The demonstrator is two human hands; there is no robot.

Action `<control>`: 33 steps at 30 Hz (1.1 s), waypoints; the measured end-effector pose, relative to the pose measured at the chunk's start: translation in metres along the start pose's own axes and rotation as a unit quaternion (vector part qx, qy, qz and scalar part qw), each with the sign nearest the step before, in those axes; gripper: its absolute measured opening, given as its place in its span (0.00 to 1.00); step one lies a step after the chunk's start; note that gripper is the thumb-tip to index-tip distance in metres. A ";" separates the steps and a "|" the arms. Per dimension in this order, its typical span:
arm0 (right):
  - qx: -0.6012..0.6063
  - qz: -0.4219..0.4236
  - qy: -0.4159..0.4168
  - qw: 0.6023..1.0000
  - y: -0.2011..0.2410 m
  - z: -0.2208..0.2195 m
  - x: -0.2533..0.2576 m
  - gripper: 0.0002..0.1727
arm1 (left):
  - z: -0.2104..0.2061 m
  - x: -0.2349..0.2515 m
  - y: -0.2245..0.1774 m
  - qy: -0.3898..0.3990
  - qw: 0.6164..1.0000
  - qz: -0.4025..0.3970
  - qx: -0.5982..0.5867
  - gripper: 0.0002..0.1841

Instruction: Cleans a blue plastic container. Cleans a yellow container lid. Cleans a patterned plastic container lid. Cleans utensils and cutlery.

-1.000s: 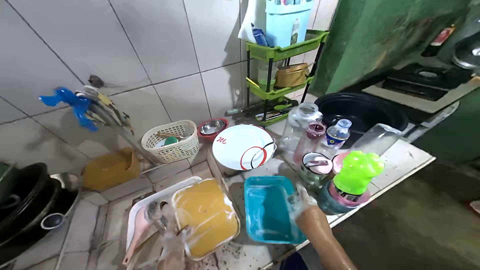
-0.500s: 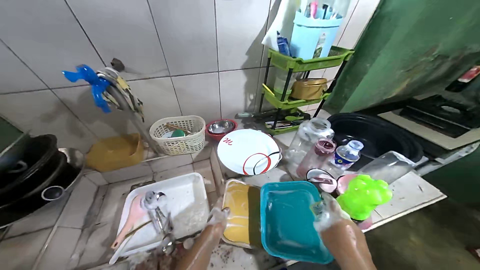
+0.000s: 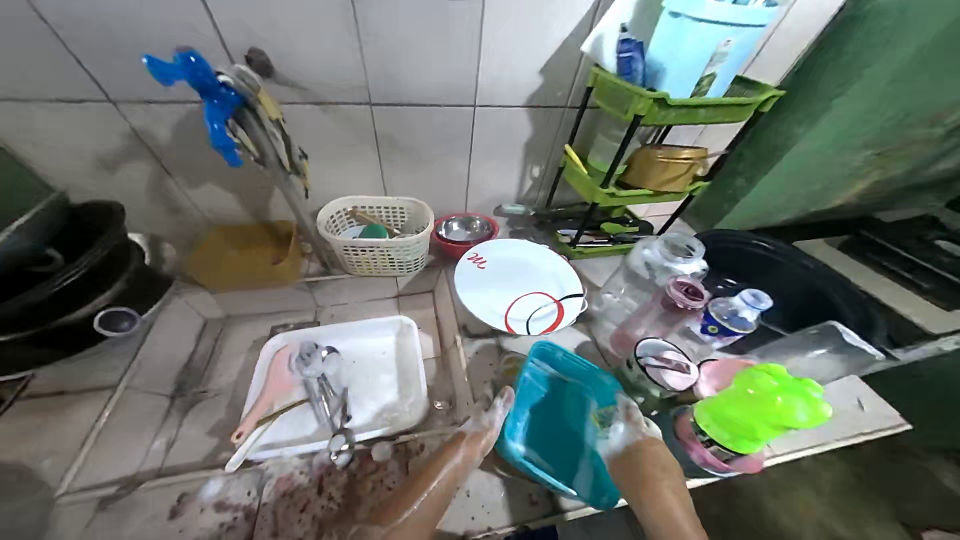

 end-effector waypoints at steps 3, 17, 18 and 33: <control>0.028 0.076 -0.123 0.989 -0.005 0.004 -0.006 0.31 | 0.011 -0.010 -0.012 0.032 0.999 -0.008 0.036 0.32; 0.201 0.268 -0.089 0.938 0.140 -0.017 -0.051 0.42 | 0.077 -0.070 0.069 0.151 0.882 -0.125 0.429 0.28; 0.192 0.281 -0.079 0.937 0.153 -0.020 -0.054 0.42 | 0.079 -0.072 0.081 0.166 0.882 -0.136 0.420 0.29; 0.117 0.249 0.022 0.961 0.176 -0.082 -0.080 0.41 | 0.258 -0.074 0.096 -0.105 0.879 0.004 0.465 0.28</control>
Point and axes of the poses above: each hand's wrist, its own x-axis towards the middle knuckle, its own z-axis out of the back of the hand, y = z × x, the point moved 2 cm from there along x, towards the middle knuckle, and after that the axes turned 6 degrees about -x, right-handed, at the moved point
